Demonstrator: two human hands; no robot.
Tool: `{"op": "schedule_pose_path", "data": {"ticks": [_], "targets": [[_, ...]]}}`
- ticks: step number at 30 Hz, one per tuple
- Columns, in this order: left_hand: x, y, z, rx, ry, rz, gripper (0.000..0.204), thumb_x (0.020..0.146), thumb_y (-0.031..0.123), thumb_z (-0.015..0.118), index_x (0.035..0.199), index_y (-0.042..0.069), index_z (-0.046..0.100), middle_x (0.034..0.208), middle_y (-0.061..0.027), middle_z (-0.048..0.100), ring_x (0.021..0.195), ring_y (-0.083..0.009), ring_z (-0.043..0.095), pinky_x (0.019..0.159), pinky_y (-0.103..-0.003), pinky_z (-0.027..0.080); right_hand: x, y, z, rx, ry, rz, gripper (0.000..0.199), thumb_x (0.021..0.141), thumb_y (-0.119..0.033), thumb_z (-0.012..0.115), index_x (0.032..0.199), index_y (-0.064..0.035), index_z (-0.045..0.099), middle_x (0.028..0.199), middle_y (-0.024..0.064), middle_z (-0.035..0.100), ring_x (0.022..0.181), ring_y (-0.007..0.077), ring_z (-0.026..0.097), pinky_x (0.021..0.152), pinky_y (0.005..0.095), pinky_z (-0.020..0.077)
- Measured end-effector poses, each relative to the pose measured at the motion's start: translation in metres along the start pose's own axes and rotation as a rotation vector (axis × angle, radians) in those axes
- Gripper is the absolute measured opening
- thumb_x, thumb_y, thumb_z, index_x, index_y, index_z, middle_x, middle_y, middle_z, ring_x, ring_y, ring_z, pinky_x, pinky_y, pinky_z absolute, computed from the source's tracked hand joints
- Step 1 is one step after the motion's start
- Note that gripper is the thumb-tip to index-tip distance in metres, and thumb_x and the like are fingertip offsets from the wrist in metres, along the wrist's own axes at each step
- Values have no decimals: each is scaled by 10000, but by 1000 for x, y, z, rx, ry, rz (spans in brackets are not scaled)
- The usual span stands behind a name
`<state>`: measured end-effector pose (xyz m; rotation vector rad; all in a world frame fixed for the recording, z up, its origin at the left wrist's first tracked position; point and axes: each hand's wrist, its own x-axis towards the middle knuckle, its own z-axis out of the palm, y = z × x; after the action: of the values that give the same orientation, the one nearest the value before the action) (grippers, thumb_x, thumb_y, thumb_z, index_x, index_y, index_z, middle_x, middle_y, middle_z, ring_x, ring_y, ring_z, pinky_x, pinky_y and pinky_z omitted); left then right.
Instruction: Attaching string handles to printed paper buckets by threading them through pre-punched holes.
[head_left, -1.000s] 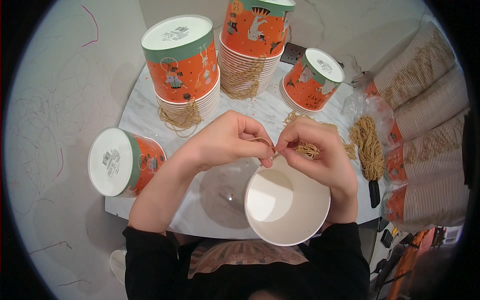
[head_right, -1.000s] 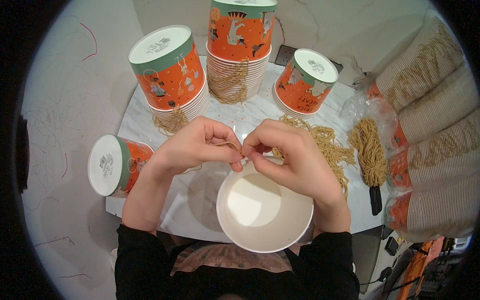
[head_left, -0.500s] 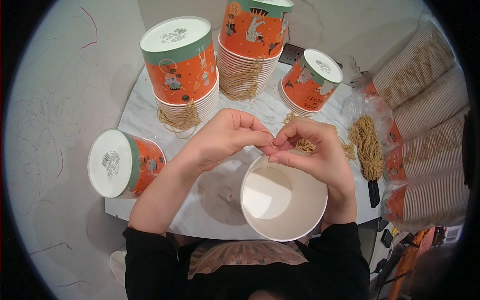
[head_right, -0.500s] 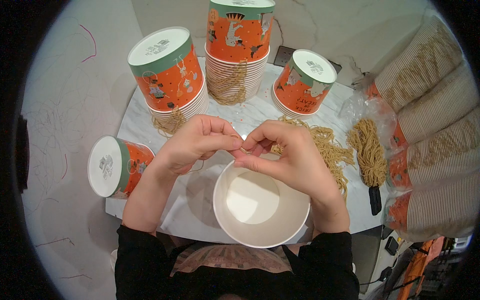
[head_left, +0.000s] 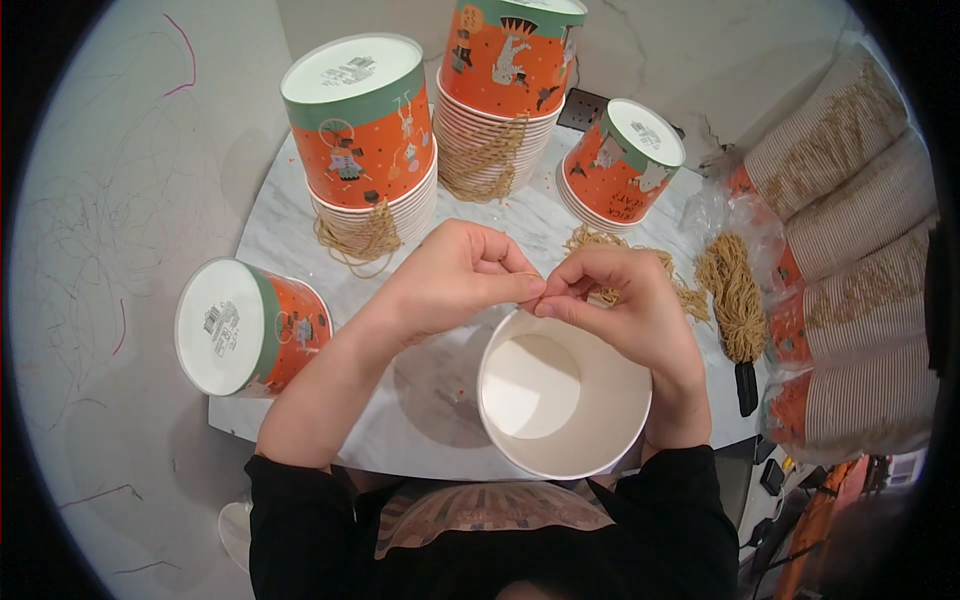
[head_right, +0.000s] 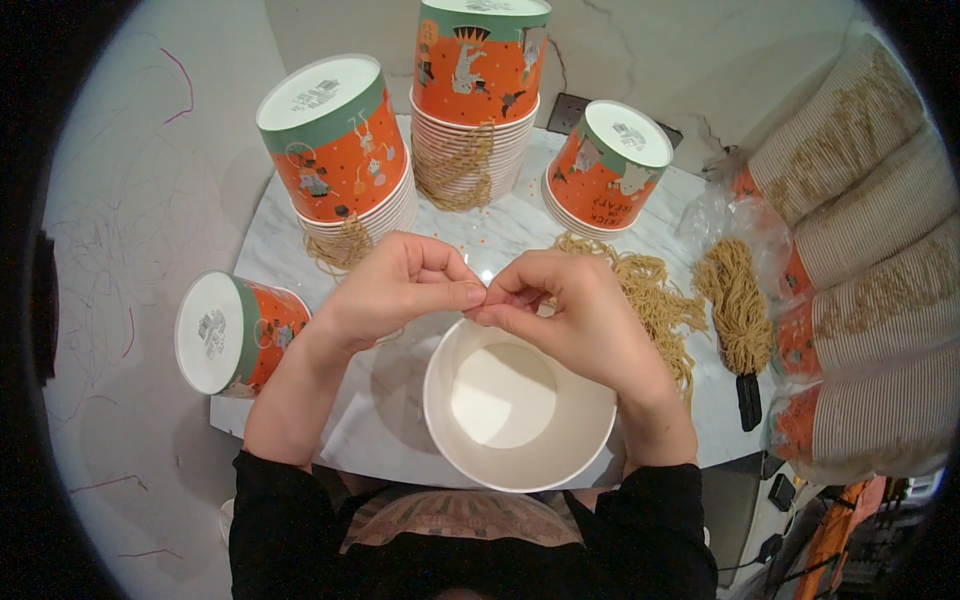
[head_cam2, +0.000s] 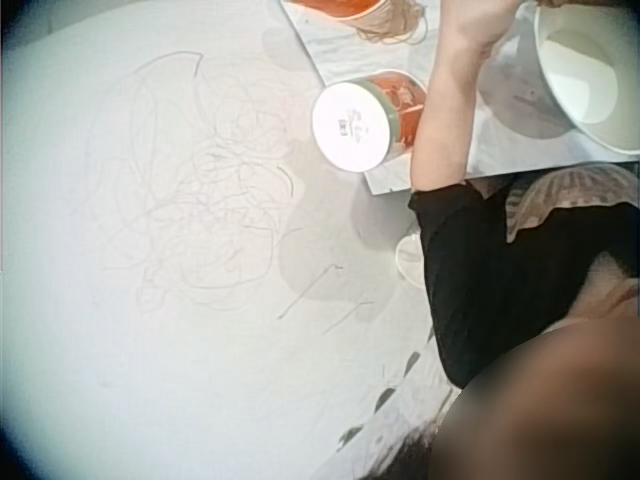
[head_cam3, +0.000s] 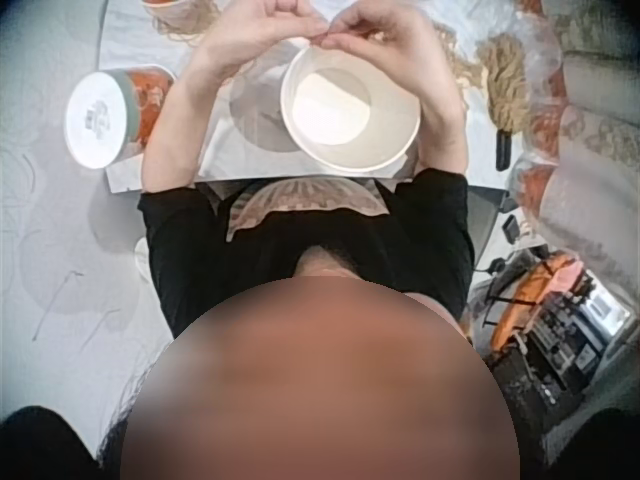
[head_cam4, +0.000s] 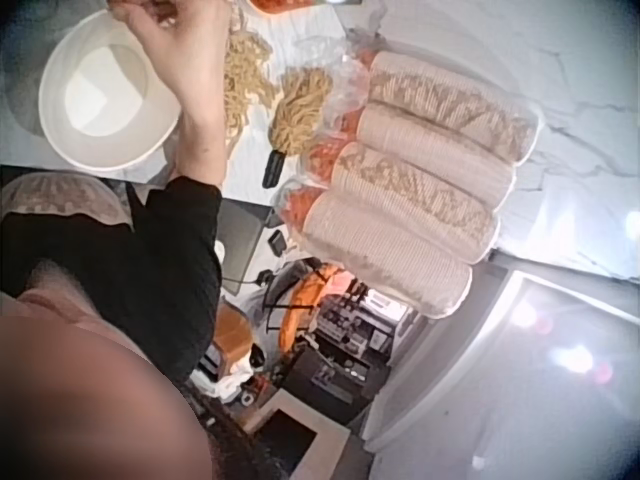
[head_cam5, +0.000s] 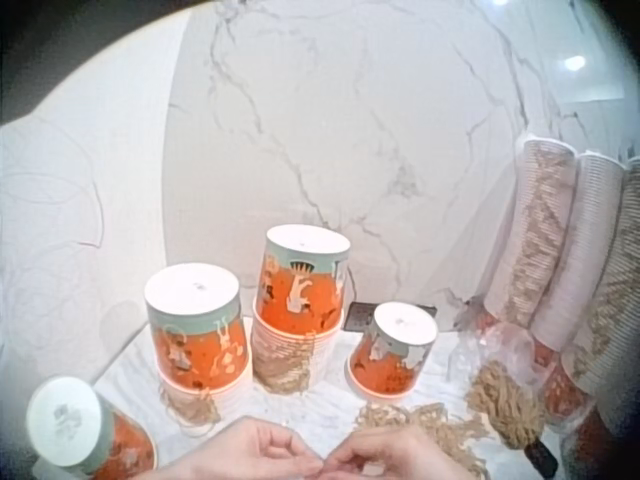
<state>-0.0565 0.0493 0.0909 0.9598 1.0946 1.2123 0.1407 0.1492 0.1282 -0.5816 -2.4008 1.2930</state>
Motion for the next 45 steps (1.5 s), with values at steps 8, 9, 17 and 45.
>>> {"op": "schedule_pose_path", "data": {"ticks": [8, 9, 17, 45], "targets": [[-2, 8, -5, 94, -100, -48, 152, 919, 105, 719, 957, -41, 703, 868, -103, 741, 786, -104, 691, 735, -221, 519, 0, 4, -4, -16, -52, -56, 155, 872, -105, 758, 941, 16, 689, 823, 80, 696, 747, 148, 669, 689, 291, 531], [-2, 8, -5, 104, -116, -47, 149, 916, 107, 717, 958, -36, 705, 850, -84, 734, 763, -94, 678, 715, -220, 510, 0, 1, -5, -29, -49, -46, 161, 845, -74, 776, 938, 18, 682, 850, 65, 679, 788, 135, 654, 720, 282, 519], [3, 3, -6, 31, -72, -39, 154, 902, 126, 713, 934, -25, 704, 833, -44, 702, 734, -73, 618, 671, -215, 470, 0, -6, -5, -183, 29, -172, 288, 723, -25, 848, 955, 1, 678, 872, 58, 642, 830, 163, 635, 752, 283, 513], [3, -7, 5, 216, 163, 230, 75, 854, -2, 656, 926, 10, 640, 894, 24, 643, 700, 39, 541, 580, -150, 397, 8, 4, 1, -200, 105, -308, 143, 788, -12, 747, 908, 0, 670, 875, 93, 645, 823, 229, 679, 734, 331, 535]]}}
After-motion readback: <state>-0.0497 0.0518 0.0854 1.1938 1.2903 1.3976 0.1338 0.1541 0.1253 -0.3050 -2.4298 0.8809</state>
